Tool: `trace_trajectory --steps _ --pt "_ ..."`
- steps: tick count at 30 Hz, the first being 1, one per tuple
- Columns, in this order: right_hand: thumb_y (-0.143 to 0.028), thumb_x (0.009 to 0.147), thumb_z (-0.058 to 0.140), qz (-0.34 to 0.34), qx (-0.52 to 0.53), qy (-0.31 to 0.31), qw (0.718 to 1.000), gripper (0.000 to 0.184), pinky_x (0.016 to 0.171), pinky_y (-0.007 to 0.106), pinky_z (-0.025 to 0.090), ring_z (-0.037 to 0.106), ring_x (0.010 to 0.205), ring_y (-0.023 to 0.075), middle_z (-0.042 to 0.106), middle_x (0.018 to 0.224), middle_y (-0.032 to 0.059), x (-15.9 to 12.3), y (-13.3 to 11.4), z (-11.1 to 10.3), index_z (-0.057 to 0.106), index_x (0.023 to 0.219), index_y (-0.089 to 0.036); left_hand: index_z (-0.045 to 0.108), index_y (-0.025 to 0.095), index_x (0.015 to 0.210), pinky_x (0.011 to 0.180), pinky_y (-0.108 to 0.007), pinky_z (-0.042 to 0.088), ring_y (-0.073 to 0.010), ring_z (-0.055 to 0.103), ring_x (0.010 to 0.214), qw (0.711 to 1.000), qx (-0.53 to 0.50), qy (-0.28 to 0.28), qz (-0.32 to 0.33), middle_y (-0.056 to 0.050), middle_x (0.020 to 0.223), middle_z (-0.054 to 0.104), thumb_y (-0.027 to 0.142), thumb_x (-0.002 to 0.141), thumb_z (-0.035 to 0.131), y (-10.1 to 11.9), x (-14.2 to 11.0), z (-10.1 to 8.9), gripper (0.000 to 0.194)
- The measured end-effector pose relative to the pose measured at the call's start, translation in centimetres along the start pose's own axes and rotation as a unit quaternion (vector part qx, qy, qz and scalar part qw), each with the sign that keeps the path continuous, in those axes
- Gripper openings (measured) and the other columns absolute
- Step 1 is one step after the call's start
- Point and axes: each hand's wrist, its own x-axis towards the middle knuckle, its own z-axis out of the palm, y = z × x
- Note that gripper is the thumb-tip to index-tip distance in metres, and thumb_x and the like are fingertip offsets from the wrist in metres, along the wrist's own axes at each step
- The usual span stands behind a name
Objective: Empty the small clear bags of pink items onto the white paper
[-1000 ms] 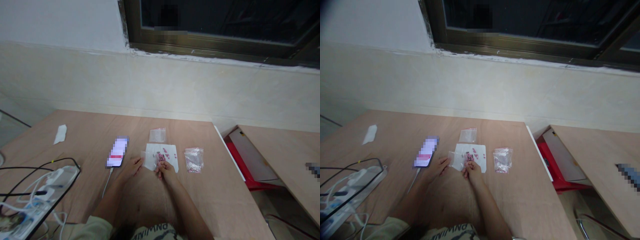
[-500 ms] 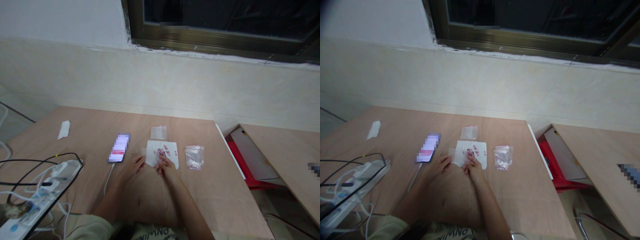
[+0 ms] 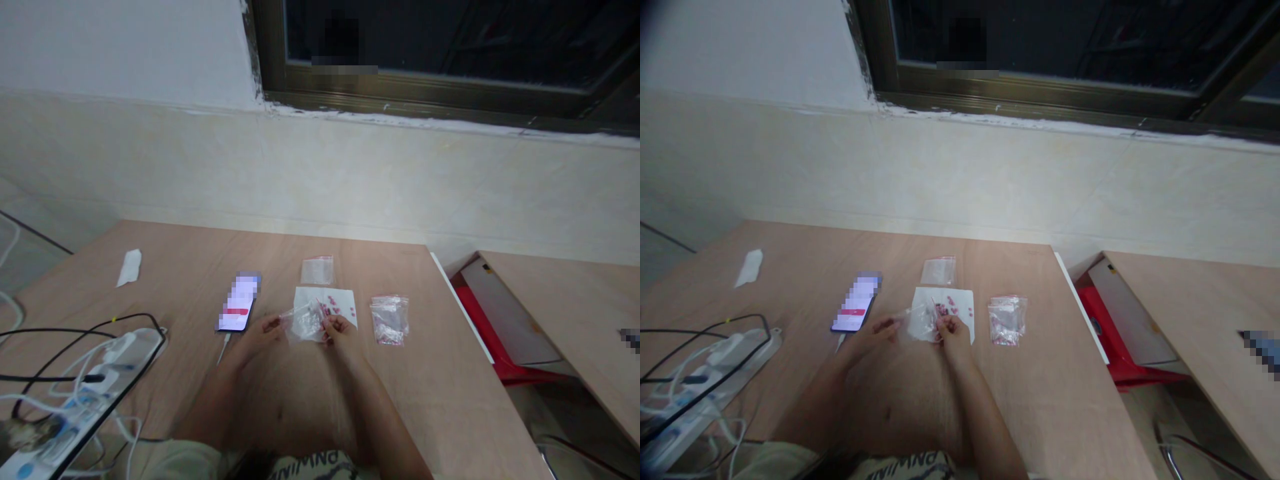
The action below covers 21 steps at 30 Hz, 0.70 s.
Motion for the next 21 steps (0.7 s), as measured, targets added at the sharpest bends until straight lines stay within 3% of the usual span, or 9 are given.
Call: trace_trajectory --steps 3,8,15,21 --pt "-0.04 0.064 0.06 -0.082 -0.115 -0.01 0.99 0.023 0.045 0.024 0.036 0.047 0.046 0.0128 0.051 0.05 -0.0025 -0.1 -1.9 -0.1 0.054 0.058 -0.018 0.062 0.016 0.089 0.067 -0.028 0.046 -0.0177 0.058 0.077 0.998 0.006 0.051 0.031 -0.005 0.088 0.065 0.044 0.066 0.057 1.1 0.8 -0.3 0.037" --pt "-0.031 0.068 0.056 -0.146 -0.235 -0.053 0.959 0.015 0.054 0.024 0.037 0.05 0.056 0.014 0.056 0.057 -0.0008 -0.7 -4.4 -0.1 0.056 0.06 -0.018 0.064 0.016 0.08 0.063 -0.027 0.045 -0.0162 0.058 0.069 0.997 0.034 -0.01 0.07 -0.003 0.074 0.065 0.04 0.071 0.054 3.3 1.5 0.9 0.027" --pt "-0.036 0.066 0.056 -0.092 -0.185 -0.053 0.977 0.02 0.053 0.024 0.038 0.048 0.056 0.0133 0.054 0.058 -0.0002 -1.3 -3.3 -0.4 0.054 0.061 -0.017 0.063 0.015 0.078 0.061 -0.026 0.044 -0.0156 0.057 0.068 0.998 -0.015 -0.033 0.043 -0.002 0.073 0.065 0.039 0.071 0.054 2.8 0.3 1.3 0.026" --pt "-0.034 0.066 0.057 -0.102 -0.16 -0.028 0.981 0.019 0.056 0.024 0.037 0.048 0.061 0.0143 0.052 0.058 -0.0007 -2.0 -2.2 -0.2 0.051 0.058 -0.018 0.064 0.014 0.072 0.06 -0.025 0.042 -0.0153 0.056 0.067 0.998 0.037 -0.046 0.038 -0.001 0.068 0.063 0.037 0.071 0.055 2.1 -0.8 1.0 0.024"
